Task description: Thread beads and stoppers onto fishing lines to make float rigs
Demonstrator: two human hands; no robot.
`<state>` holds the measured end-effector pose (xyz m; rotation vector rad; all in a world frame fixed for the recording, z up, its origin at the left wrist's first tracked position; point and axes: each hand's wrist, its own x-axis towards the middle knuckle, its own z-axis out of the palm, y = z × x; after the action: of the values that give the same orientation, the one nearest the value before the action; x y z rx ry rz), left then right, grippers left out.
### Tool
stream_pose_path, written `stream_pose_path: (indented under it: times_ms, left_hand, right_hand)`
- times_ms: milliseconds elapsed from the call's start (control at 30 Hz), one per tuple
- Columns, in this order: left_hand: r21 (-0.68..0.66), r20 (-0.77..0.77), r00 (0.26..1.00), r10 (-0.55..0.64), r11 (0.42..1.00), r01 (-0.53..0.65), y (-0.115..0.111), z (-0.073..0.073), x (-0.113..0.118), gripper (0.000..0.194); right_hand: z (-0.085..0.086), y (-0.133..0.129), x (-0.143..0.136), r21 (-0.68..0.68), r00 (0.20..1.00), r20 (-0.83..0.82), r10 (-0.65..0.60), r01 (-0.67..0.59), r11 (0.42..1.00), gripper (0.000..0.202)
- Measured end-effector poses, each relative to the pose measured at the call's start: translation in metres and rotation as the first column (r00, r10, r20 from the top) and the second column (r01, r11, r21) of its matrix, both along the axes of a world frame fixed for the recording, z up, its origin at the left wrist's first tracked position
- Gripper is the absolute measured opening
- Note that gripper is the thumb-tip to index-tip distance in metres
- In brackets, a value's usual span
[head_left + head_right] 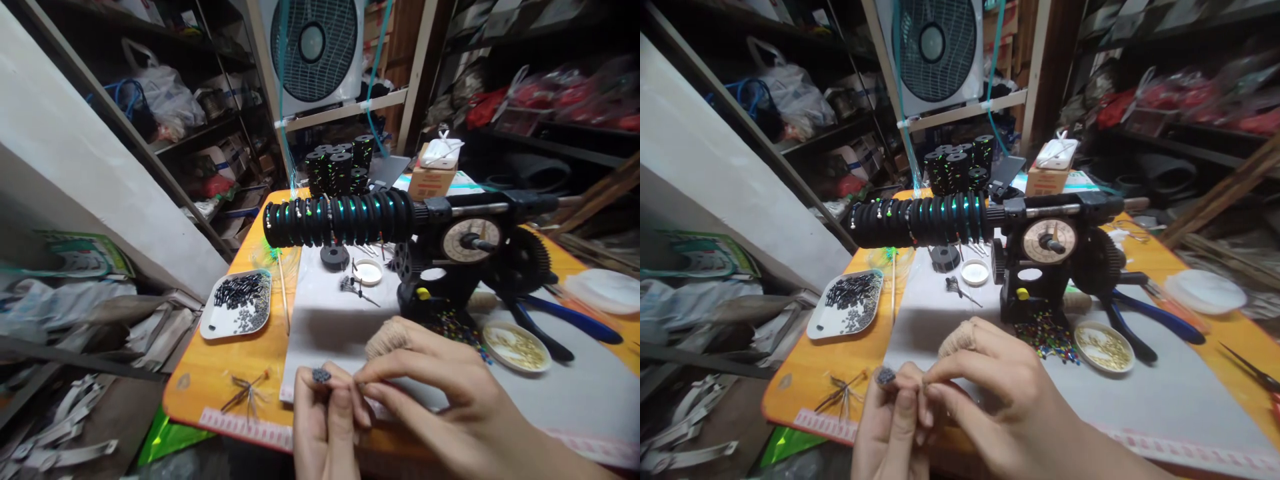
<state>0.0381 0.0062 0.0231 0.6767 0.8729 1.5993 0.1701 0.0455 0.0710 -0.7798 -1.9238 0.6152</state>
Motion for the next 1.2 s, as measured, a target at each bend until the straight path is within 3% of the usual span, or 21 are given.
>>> stream_pose_path:
  times_ms: [133,267,700,800,900,967,1067,1200]
  left_hand:
    - [0.098,0.076,0.997,0.03,0.994,-0.038,0.003,0.001,-0.006,0.021]
    - [0.138,0.052,0.997,0.06,0.988,-0.067,0.002,0.0,-0.008,0.021]
    - [0.04,-0.024,1.0,-0.016,0.999,0.017,-0.001,-0.011,-0.007,0.025]
    - [-0.008,-0.02,1.0,-0.011,1.0,0.011,-0.002,-0.009,-0.003,0.022]
    - [-0.039,0.011,0.999,0.035,0.999,-0.035,0.0,-0.002,0.004,0.016]
    - [0.028,0.041,0.993,0.107,0.994,-0.108,0.003,0.003,0.008,0.013]
    - [0.234,0.118,0.977,0.178,0.951,-0.202,0.008,0.006,0.01,0.015]
    - [0.338,0.186,0.941,0.281,0.881,-0.33,0.015,0.006,0.001,0.011]
  right_hand:
    - [-0.003,0.002,0.002,0.055,1.0,0.03,0.009,-0.011,0.998,0.018]
    - [-0.003,0.003,0.002,0.092,0.999,0.052,0.0,-0.005,0.996,0.021]
    - [-0.004,0.006,0.006,0.041,0.997,0.021,0.079,-0.08,0.996,0.025]
    - [-0.004,0.006,0.006,0.01,0.993,-0.008,0.117,-0.117,0.993,0.029]
    - [-0.002,0.004,0.004,0.004,0.997,0.018,0.076,-0.076,0.997,0.023]
    - [-0.001,0.001,0.002,0.01,0.998,0.035,0.044,-0.044,0.999,0.019]
    - [-0.002,-0.003,-0.001,0.031,0.999,0.037,0.019,-0.02,0.999,0.018]
    - [-0.003,-0.002,0.001,0.069,0.999,0.041,-0.008,0.005,0.998,0.019]
